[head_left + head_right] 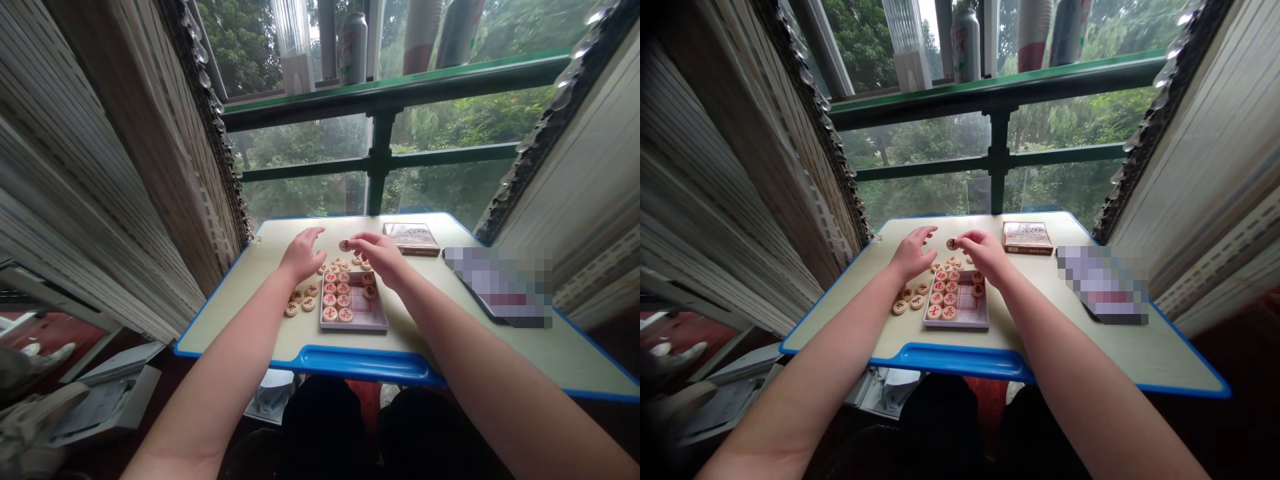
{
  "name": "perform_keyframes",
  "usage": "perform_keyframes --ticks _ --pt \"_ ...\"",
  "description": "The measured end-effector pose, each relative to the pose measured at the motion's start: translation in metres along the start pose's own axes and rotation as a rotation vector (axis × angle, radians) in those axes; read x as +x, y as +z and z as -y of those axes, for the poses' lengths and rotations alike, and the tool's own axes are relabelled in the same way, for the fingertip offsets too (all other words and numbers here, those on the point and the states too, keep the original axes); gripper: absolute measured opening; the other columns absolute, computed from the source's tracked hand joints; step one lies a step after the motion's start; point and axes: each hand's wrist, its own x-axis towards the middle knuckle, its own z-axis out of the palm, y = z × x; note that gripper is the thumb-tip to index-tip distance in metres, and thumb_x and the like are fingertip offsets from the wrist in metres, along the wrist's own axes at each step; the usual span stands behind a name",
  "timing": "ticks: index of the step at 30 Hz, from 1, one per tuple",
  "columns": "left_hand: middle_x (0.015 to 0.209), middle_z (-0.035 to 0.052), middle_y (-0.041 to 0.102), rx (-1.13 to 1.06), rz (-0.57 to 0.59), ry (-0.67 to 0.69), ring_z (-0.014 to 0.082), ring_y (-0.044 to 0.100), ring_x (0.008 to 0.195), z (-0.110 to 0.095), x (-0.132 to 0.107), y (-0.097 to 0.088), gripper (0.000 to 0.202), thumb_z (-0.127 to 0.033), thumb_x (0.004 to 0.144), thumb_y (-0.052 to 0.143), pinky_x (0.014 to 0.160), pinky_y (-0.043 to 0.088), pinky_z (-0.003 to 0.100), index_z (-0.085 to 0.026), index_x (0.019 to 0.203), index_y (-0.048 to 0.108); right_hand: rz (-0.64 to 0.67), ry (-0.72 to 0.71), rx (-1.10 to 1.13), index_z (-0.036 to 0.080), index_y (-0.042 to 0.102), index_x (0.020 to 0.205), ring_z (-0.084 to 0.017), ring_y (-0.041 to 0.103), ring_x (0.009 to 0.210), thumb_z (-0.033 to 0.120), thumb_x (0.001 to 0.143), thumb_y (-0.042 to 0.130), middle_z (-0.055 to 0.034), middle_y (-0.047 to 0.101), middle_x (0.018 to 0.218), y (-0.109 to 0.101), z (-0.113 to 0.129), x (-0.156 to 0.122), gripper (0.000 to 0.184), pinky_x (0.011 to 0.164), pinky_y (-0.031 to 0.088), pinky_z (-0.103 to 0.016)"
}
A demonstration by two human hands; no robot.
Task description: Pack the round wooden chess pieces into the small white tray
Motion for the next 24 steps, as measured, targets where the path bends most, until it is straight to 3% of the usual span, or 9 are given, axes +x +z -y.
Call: perform_keyframes --ticks 5,7,10,16,19,24 --pt "0.101 0.008 0.062 -0.042 0.068 -0.086 0.0168 0.057 0.082 0.004 0.001 -0.001 0.034 -0.016 0.066 0.051 0.074 0.048 0.03 -0.014 0.098 0.06 -0.042 0.004 0.042 0.014 0.061 0.068 -0.01 0.051 0.052 0.028 0.063 0.058 -0.0016 0.06 0.06 -0.006 -0.012 0.009 0.015 0.047 0.035 -0.022" --pt "0.082 0.0036 0.062 -0.116 0.123 -0.17 0.0138 0.055 0.069 0.002 0.002 -0.002 0.025 -0.018 0.065 0.05 0.064 0.046 0.027 -0.015 0.088 0.06 -0.095 -0.027 0.032 0.014 0.06 0.068 -0.01 0.052 0.051 0.027 0.063 0.056 -0.0021 0.061 0.061 -0.01 -0.016 0.013 0.014 0.048 0.037 -0.022" --pt "0.057 -0.0039 0.05 -0.277 0.18 -0.307 0.0103 0.046 0.053 -0.001 0.003 -0.005 0.019 -0.017 0.063 0.047 0.053 0.039 0.023 -0.016 0.081 0.055 -0.188 -0.075 -0.041 0.015 0.059 0.066 -0.01 0.051 0.051 0.026 0.064 0.052 -0.0019 0.062 0.062 -0.013 -0.021 0.017 0.013 0.051 0.04 -0.023" --pt "0.057 -0.0036 0.046 -0.493 0.343 -0.363 0.0088 0.042 0.055 -0.006 0.004 -0.013 0.009 -0.014 0.054 0.045 0.052 0.034 0.021 -0.016 0.062 0.048 -0.193 -0.13 -0.12 0.015 0.059 0.064 -0.011 0.051 0.05 0.026 0.065 0.051 -0.0009 0.06 0.059 -0.01 -0.021 0.016 0.014 0.051 0.04 -0.024" --pt "0.055 -0.0039 0.046 -0.466 0.522 -0.375 0.0091 0.042 0.054 -0.008 0.002 -0.018 0.009 -0.015 0.052 0.046 0.051 0.033 0.021 -0.015 0.061 0.049 -0.171 -0.136 -0.146 0.015 0.06 0.064 -0.012 0.052 0.052 0.027 0.065 0.051 -0.0007 0.059 0.058 -0.009 -0.02 0.014 0.014 0.051 0.04 -0.024" --pt "0.047 -0.0044 0.042 -0.169 0.753 -0.383 0.0088 0.037 0.046 -0.01 -0.004 -0.035 0.007 -0.02 0.052 0.053 0.043 0.023 0.022 -0.016 0.052 0.047 -0.183 -0.142 -0.186 0.016 0.06 0.067 -0.013 0.053 0.055 0.029 0.066 0.05 -0.0004 0.059 0.059 -0.009 -0.022 0.016 0.017 0.053 0.041 -0.025"
